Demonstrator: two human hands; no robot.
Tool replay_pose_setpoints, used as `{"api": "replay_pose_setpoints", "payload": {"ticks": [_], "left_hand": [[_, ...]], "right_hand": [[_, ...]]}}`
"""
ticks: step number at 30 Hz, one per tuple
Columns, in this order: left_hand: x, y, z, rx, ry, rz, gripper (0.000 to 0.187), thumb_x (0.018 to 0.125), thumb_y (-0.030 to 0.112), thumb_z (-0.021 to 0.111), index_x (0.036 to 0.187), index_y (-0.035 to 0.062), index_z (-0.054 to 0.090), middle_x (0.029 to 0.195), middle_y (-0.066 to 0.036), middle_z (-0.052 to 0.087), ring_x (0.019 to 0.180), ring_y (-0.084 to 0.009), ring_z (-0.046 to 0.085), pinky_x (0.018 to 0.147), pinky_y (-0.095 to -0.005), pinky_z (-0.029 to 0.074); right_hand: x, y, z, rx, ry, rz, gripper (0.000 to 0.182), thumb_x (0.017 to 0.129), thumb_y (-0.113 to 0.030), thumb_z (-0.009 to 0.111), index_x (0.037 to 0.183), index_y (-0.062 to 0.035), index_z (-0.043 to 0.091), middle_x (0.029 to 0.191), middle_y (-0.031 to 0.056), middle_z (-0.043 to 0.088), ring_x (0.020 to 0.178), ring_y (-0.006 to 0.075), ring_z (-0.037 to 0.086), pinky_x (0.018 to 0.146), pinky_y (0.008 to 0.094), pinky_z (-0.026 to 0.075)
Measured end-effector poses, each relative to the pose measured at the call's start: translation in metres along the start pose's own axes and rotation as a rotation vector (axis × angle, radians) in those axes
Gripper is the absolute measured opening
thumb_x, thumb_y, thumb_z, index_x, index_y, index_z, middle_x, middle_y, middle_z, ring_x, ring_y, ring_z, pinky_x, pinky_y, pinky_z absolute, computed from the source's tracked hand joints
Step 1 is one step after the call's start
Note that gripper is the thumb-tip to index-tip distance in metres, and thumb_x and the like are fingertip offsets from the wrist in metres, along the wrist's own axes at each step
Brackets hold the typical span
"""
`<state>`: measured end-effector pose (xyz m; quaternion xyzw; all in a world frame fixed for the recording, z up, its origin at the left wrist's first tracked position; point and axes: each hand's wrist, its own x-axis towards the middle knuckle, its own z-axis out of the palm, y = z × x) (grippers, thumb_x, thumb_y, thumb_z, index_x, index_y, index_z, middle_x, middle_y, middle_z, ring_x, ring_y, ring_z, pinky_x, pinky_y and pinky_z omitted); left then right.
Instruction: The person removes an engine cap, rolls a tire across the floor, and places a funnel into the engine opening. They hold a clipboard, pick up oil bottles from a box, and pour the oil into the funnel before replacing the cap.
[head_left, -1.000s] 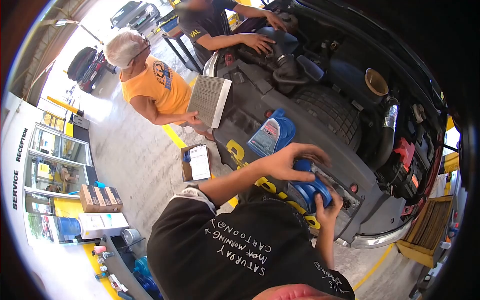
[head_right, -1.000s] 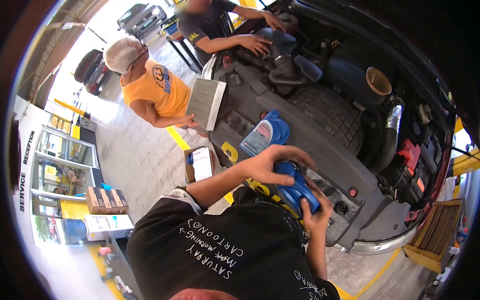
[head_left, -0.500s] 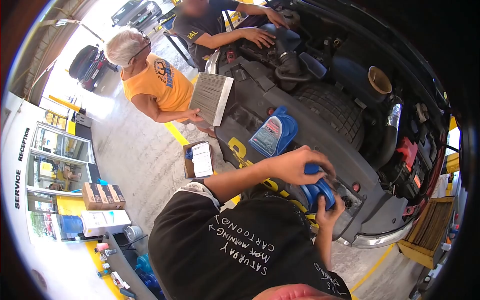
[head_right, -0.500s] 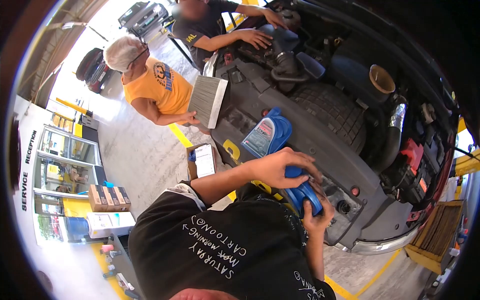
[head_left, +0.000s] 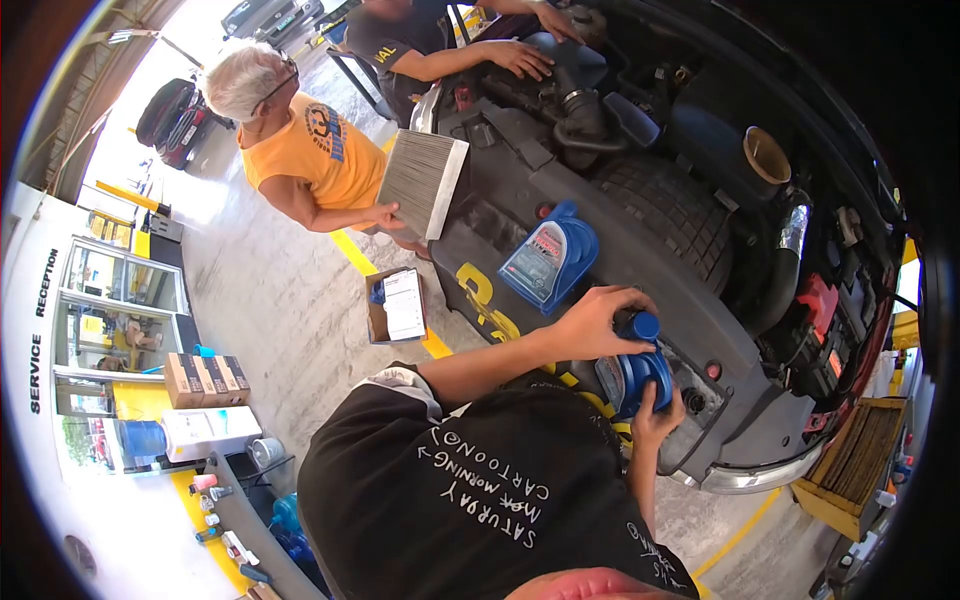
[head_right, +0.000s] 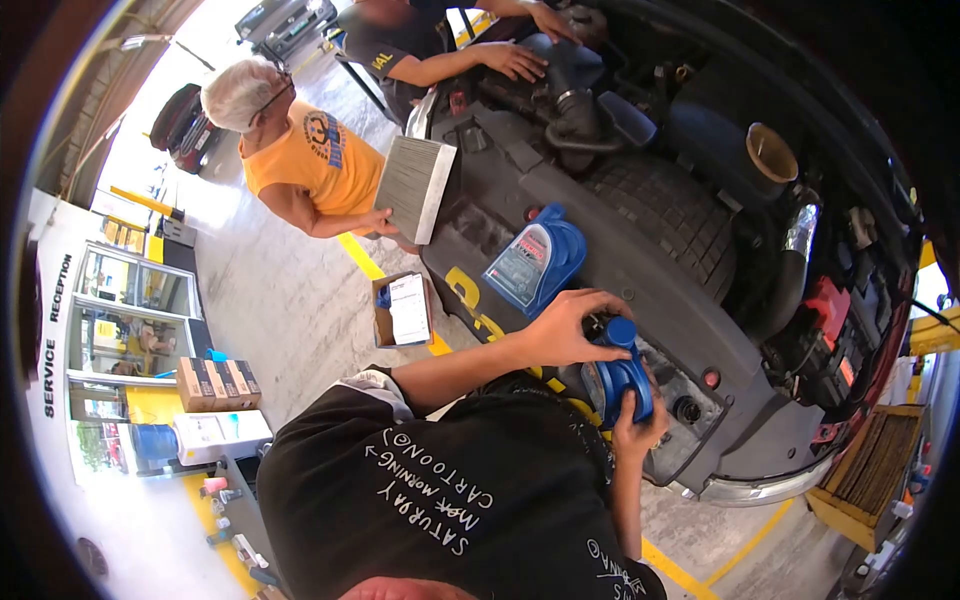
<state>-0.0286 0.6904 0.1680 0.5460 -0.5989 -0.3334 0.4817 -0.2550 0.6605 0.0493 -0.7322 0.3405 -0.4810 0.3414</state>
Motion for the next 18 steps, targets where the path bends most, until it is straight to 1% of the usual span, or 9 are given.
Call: {"api": "replay_pose_setpoints", "payload": {"ticks": [2,3,5,9,11,14,15,17,18], "left_hand": [[0.003,-0.002,0.006,0.131,0.042,-0.109,0.043,0.075,0.016,0.076,0.113,-0.0008,0.063,0.122,-0.018,0.060,0.115,-0.0314,0.058,0.094,-0.0361,0.048],[0.003,-0.009,0.010,0.130,0.043,-0.110,0.043,0.075,0.016,0.076,0.113,-0.0008,0.063,0.122,-0.018,0.060,0.115,-0.0314,0.058,0.094,-0.0361,0.048],[0.005,-0.026,0.015,0.000,0.073,0.246,0.041,0.071,0.018,0.080,0.105,0.0007,0.065,0.111,-0.015,0.063,0.106,-0.0292,0.061,0.086,-0.0346,0.050],[0.004,-0.028,0.002,-0.021,-0.039,0.104,0.041,0.072,0.021,0.078,0.105,0.0013,0.064,0.110,-0.014,0.062,0.100,-0.0301,0.062,0.084,-0.0359,0.051],[0.005,-0.017,0.004,0.133,0.019,0.017,0.041,0.074,0.021,0.076,0.108,0.0007,0.065,0.112,-0.015,0.064,0.102,-0.0296,0.063,0.087,-0.0358,0.050],[0.009,-0.018,0.009,0.159,0.017,0.069,0.041,0.073,0.020,0.077,0.106,-0.0002,0.065,0.110,-0.015,0.065,0.100,-0.0296,0.064,0.085,-0.0350,0.051],[0.008,-0.023,0.008,0.156,0.017,0.068,0.041,0.073,0.020,0.077,0.106,-0.0002,0.065,0.110,-0.015,0.065,0.100,-0.0296,0.064,0.085,-0.0350,0.051],[0.005,-0.032,0.006,-0.209,-0.089,0.078,0.039,0.072,0.019,0.080,0.104,0.0018,0.065,0.105,-0.013,0.062,0.096,-0.0290,0.064,0.086,-0.0350,0.050],[0.005,-0.033,0.005,-0.212,-0.089,0.076,0.039,0.072,0.019,0.080,0.104,0.0018,0.065,0.105,-0.013,0.062,0.096,-0.0290,0.064,0.086,-0.0350,0.050]], "right_hand": [[-0.004,0.003,0.002,0.008,-0.029,0.001,0.019,0.088,-0.003,0.059,0.104,0.0066,0.057,0.113,0.0279,0.063,0.108,0.0395,0.062,0.098,0.0466,0.044],[-0.006,0.006,0.003,0.008,-0.031,0.001,0.019,0.088,-0.003,0.059,0.104,0.0066,0.057,0.113,0.0279,0.063,0.108,0.0395,0.062,0.098,0.0466,0.044],[-0.007,0.011,0.004,0.026,-0.037,0.085,0.018,0.087,-0.003,0.060,0.103,0.0057,0.058,0.113,0.0276,0.064,0.108,0.0400,0.062,0.097,0.0461,0.045],[0.000,0.009,0.005,0.012,-0.070,0.048,0.017,0.087,-0.004,0.060,0.101,0.0060,0.058,0.112,0.0276,0.064,0.107,0.0403,0.063,0.096,0.0453,0.045],[0.008,0.007,0.009,0.077,-0.037,-0.124,0.022,0.087,-0.003,0.063,0.105,0.0073,0.056,0.106,0.0277,0.066,0.095,0.0355,0.066,0.088,0.0409,0.049],[0.004,0.013,0.009,0.082,-0.072,-0.040,0.019,0.086,-0.004,0.061,0.101,0.0061,0.059,0.112,0.0275,0.064,0.107,0.0399,0.063,0.096,0.0441,0.046],[0.003,0.015,0.009,0.080,-0.073,-0.038,0.019,0.086,-0.004,0.061,0.101,0.0061,0.059,0.112,0.0275,0.064,0.107,0.0399,0.063,0.096,0.0441,0.046],[0.003,0.016,0.007,0.112,-0.037,-0.048,0.020,0.085,-0.004,0.061,0.102,0.0064,0.060,0.112,0.0275,0.064,0.107,0.0395,0.063,0.096,0.0441,0.046],[0.005,0.016,0.006,0.110,-0.039,-0.046,0.020,0.085,-0.004,0.061,0.102,0.0064,0.060,0.112,0.0275,0.064,0.107,0.0395,0.063,0.096,0.0441,0.046]]}}
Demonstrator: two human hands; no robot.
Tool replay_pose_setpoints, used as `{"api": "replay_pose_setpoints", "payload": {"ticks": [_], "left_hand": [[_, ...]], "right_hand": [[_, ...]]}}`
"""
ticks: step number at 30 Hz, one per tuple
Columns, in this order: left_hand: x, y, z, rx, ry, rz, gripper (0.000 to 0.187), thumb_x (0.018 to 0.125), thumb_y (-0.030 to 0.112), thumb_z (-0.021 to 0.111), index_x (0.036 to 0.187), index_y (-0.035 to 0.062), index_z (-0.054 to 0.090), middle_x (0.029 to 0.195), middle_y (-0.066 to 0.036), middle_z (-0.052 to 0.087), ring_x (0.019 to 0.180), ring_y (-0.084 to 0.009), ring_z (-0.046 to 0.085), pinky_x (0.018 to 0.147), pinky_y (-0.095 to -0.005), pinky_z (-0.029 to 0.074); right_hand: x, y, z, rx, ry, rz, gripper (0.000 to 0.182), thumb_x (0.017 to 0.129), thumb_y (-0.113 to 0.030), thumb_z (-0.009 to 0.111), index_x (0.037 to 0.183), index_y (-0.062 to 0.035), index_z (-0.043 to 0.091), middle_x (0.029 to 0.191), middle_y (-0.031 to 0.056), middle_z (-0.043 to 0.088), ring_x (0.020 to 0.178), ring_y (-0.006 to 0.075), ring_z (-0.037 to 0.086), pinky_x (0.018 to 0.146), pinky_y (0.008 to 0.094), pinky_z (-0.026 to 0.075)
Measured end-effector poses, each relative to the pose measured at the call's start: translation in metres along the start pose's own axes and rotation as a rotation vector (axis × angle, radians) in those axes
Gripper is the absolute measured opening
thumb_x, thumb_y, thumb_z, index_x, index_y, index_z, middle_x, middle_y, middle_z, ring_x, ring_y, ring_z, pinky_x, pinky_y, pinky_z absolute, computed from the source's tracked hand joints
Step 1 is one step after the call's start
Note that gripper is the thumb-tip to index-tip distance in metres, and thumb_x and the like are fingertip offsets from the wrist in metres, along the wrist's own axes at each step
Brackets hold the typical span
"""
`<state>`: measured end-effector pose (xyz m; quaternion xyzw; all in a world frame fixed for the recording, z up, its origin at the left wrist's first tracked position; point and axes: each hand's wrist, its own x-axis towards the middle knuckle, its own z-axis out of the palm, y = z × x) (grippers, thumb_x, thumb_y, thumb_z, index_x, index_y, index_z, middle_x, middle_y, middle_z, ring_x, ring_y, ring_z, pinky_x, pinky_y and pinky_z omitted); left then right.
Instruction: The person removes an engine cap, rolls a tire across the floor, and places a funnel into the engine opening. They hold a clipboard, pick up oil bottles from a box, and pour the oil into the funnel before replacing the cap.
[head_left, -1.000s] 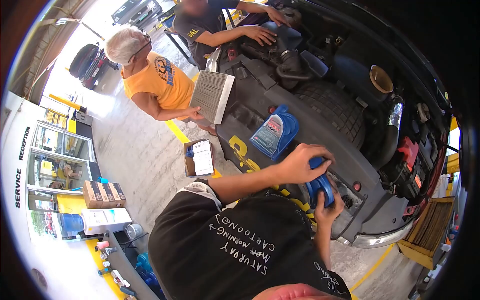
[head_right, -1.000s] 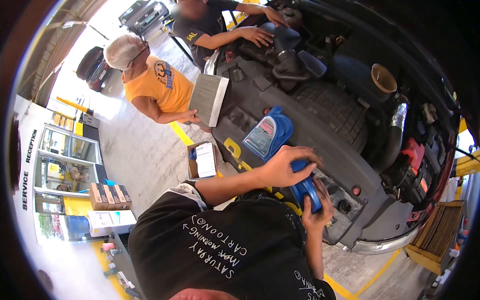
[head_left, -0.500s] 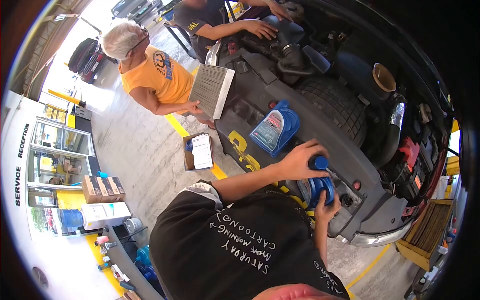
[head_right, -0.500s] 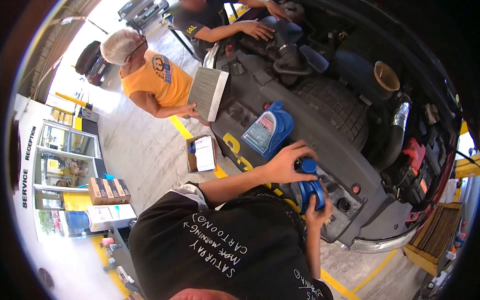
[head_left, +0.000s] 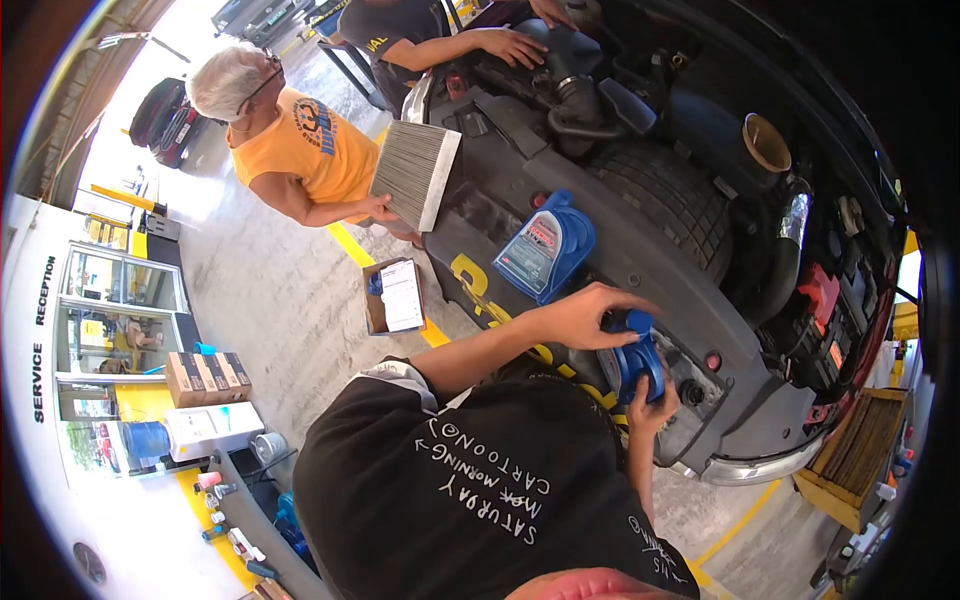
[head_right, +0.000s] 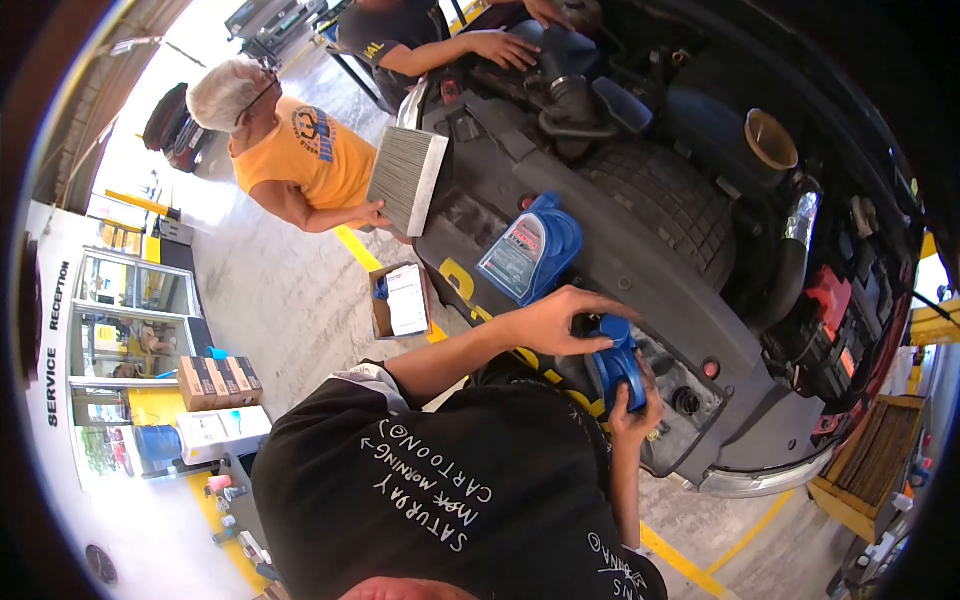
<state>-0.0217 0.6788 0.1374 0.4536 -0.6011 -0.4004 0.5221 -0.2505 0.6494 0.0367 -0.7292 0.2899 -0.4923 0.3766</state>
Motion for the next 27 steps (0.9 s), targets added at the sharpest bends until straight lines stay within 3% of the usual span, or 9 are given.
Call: {"api": "replay_pose_setpoints", "payload": {"ticks": [5,6,8,11,16,18,23,26,27], "left_hand": [[0.004,0.015,0.001,0.348,0.062,-0.149,0.045,0.078,0.016,0.073,0.118,-0.0006,0.060,0.123,-0.017,0.060,0.109,-0.0316,0.061,0.094,-0.0360,0.048],[0.003,0.011,0.006,0.351,0.067,-0.150,0.045,0.078,0.016,0.073,0.118,-0.0006,0.060,0.123,-0.017,0.060,0.109,-0.0316,0.061,0.094,-0.0360,0.048],[0.003,0.000,0.013,0.282,0.070,0.205,0.045,0.079,0.016,0.073,0.119,-0.0006,0.059,0.118,-0.017,0.062,0.108,-0.0326,0.061,0.094,-0.0360,0.048],[-0.002,-0.005,0.007,0.056,-0.059,0.057,0.047,0.077,0.019,0.075,0.118,0.0000,0.060,0.116,-0.016,0.062,0.108,-0.0325,0.061,0.094,-0.0361,0.047],[0.000,-0.002,0.016,0.311,0.137,0.080,0.041,0.078,0.019,0.074,0.112,0.0000,0.061,0.107,-0.015,0.061,0.101,-0.0316,0.061,0.089,-0.0369,0.049],[0.000,-0.006,0.026,0.345,0.153,-0.018,0.037,0.079,0.018,0.073,0.109,0.0009,0.061,0.108,-0.015,0.056,0.101,-0.0314,0.058,0.088,-0.0369,0.048],[0.000,-0.004,0.027,0.124,0.037,0.159,0.034,0.083,0.016,0.066,0.113,0.0024,0.058,0.115,-0.016,0.051,0.113,-0.0307,0.050,0.096,-0.0385,0.043],[-0.005,0.002,0.017,0.174,-0.072,0.173,0.033,0.083,0.018,0.066,0.112,0.0041,0.059,0.110,-0.014,0.054,0.110,-0.0310,0.052,0.098,-0.0418,0.042],[-0.005,0.005,0.011,0.414,-0.048,0.268,0.033,0.081,0.021,0.068,0.110,0.0052,0.060,0.107,-0.013,0.056,0.108,-0.0316,0.054,0.097,-0.0429,0.042]], "right_hand": [[0.016,-0.016,-0.002,-0.023,-0.126,0.065,0.022,0.083,-0.003,0.062,0.103,0.0072,0.062,0.113,0.0264,0.065,0.108,0.0386,0.062,0.097,0.0436,0.045],[0.015,-0.016,-0.001,-0.019,-0.129,0.064,0.022,0.083,-0.003,0.062,0.103,0.0072,0.062,0.113,0.0264,0.065,0.108,0.0386,0.062,0.097,0.0436,0.045],[0.013,-0.013,-0.001,0.011,-0.092,0.028,0.024,0.082,-0.002,0.062,0.104,0.0069,0.064,0.113,0.0249,0.065,0.109,0.0374,0.063,0.098,0.0425,0.045],[0.008,-0.015,-0.004,0.013,-0.077,0.022,0.025,0.081,-0.002,0.062,0.105,0.0069,0.065,0.113,0.0238,0.065,0.109,0.0366,0.063,0.098,0.0417,0.044],[0.014,-0.030,-0.003,-0.088,-0.135,0.065,0.033,0.081,-0.003,0.063,0.112,0.0052,0.061,0.113,0.0245,0.064,0.108,0.0393,0.061,0.097,0.0440,0.044],[0.020,-0.042,0.001,-0.143,-0.127,0.033,0.034,0.081,-0.005,0.064,0.114,0.0037,0.061,0.113,0.0234,0.060,0.106,0.0388,0.059,0.094,0.0449,0.045],[0.016,-0.035,-0.006,-0.193,-0.169,-0.023,0.036,0.083,-0.010,0.063,0.118,0.0014,0.062,0.115,0.0223,0.057,0.106,0.0375,0.057,0.093,0.0442,0.045],[0.012,-0.031,-0.008,-0.134,-0.160,-0.023,0.037,0.084,-0.010,0.062,0.119,0.0015,0.061,0.117,0.0231,0.058,0.107,0.0386,0.057,0.094,0.0446,0.045],[0.013,-0.035,-0.007,-0.138,-0.183,-0.007,0.037,0.085,-0.010,0.061,0.120,0.0021,0.061,0.119,0.0236,0.058,0.109,0.0394,0.057,0.095,0.0447,0.044]]}}
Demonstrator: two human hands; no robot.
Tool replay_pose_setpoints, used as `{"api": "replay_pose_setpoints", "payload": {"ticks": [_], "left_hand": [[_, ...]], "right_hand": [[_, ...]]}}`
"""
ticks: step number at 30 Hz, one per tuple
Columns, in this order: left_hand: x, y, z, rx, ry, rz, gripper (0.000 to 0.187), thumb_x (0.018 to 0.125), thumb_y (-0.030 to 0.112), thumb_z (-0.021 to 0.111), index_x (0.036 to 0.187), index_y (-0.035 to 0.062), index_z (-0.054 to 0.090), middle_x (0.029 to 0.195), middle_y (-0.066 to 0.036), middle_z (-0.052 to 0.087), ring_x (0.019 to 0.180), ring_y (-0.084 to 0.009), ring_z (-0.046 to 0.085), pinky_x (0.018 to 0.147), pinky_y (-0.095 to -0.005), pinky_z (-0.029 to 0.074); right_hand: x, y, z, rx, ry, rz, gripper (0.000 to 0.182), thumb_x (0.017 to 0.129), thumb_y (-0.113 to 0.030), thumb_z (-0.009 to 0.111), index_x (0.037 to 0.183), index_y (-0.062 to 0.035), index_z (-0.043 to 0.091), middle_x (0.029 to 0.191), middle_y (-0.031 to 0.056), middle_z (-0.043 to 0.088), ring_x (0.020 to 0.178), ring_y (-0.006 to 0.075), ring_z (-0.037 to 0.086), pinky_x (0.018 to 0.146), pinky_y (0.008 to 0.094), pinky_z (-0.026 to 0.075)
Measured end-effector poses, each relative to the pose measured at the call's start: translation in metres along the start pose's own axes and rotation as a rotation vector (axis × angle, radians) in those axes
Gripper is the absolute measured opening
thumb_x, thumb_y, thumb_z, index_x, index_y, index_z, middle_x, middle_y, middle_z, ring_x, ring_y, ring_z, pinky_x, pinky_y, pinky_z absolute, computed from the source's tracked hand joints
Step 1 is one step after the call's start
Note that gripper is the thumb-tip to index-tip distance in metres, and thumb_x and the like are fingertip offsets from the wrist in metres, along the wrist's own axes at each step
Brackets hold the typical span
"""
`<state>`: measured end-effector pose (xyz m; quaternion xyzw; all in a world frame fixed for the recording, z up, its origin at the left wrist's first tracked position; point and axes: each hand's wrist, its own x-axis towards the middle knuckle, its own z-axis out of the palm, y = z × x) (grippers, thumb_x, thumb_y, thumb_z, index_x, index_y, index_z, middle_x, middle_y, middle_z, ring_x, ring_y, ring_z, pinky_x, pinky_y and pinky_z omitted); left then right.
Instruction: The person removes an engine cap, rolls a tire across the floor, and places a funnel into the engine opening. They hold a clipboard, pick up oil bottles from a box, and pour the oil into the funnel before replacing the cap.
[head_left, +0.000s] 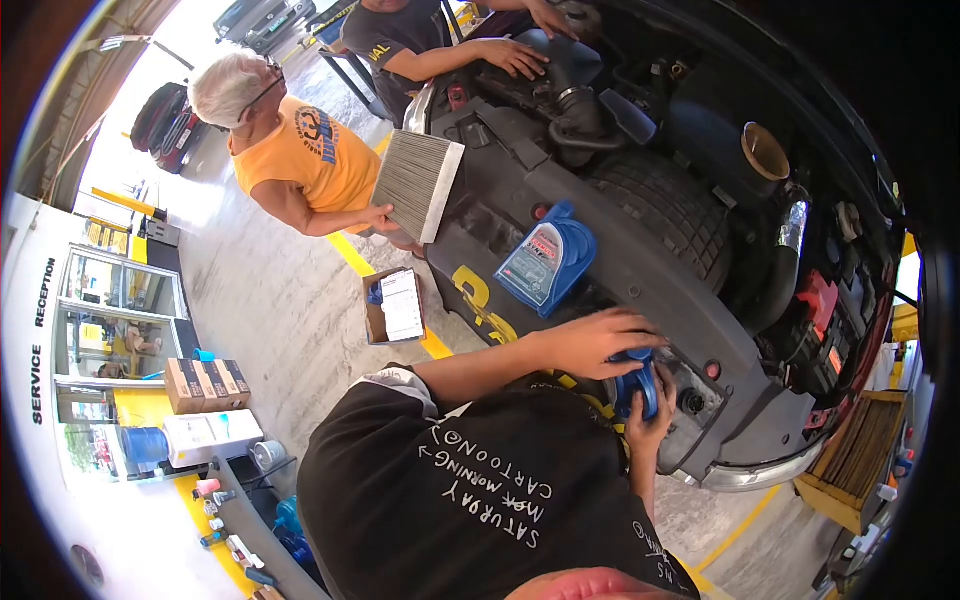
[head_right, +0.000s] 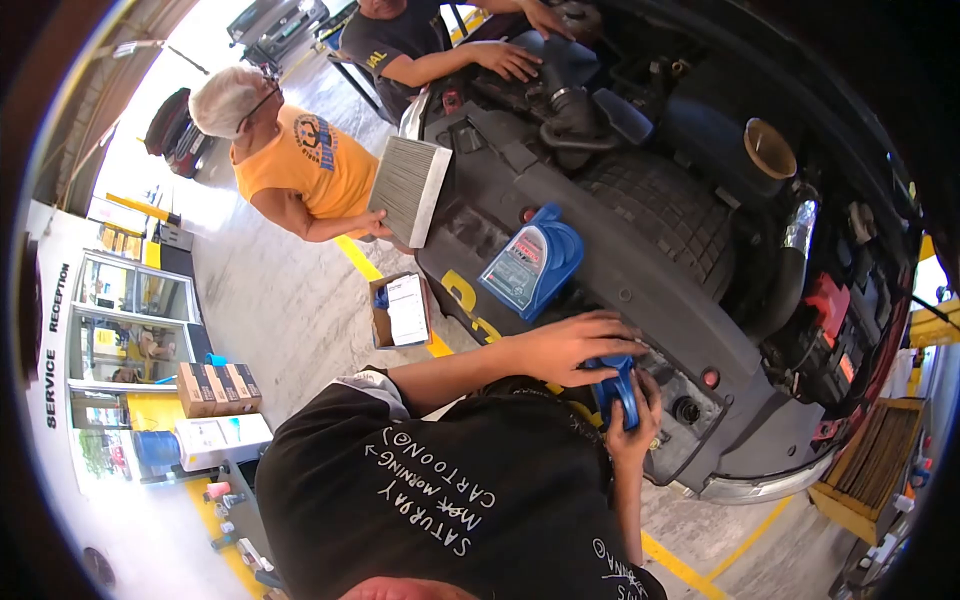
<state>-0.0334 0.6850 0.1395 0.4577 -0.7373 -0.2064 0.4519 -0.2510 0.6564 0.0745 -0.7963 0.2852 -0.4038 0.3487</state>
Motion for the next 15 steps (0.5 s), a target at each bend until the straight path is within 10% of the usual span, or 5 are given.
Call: {"api": "replay_pose_setpoints", "payload": {"ticks": [10,15], "left_hand": [[0.008,-0.013,-0.041,0.230,0.486,-0.281,0.025,0.086,0.028,0.060,0.090,0.0036,0.059,0.078,-0.010,0.057,0.076,-0.0289,0.058,0.071,-0.0380,0.044],[-0.022,-0.032,-0.034,-0.337,0.317,-0.757,0.045,0.092,0.037,0.058,0.125,0.0079,0.052,0.108,-0.019,0.065,0.106,-0.0269,0.061,0.094,-0.0432,0.041]], "right_hand": [[-0.007,-0.001,0.008,-0.023,0.076,0.112,0.037,0.087,-0.008,0.057,0.120,0.0076,0.058,0.124,0.0250,0.059,0.117,0.0399,0.056,0.102,0.0429,0.041],[-0.036,-0.008,-0.018,-0.052,0.168,0.244,0.037,0.088,-0.011,0.058,0.121,0.0062,0.058,0.123,0.0237,0.060,0.116,0.0401,0.057,0.101,0.0426,0.041]]}}
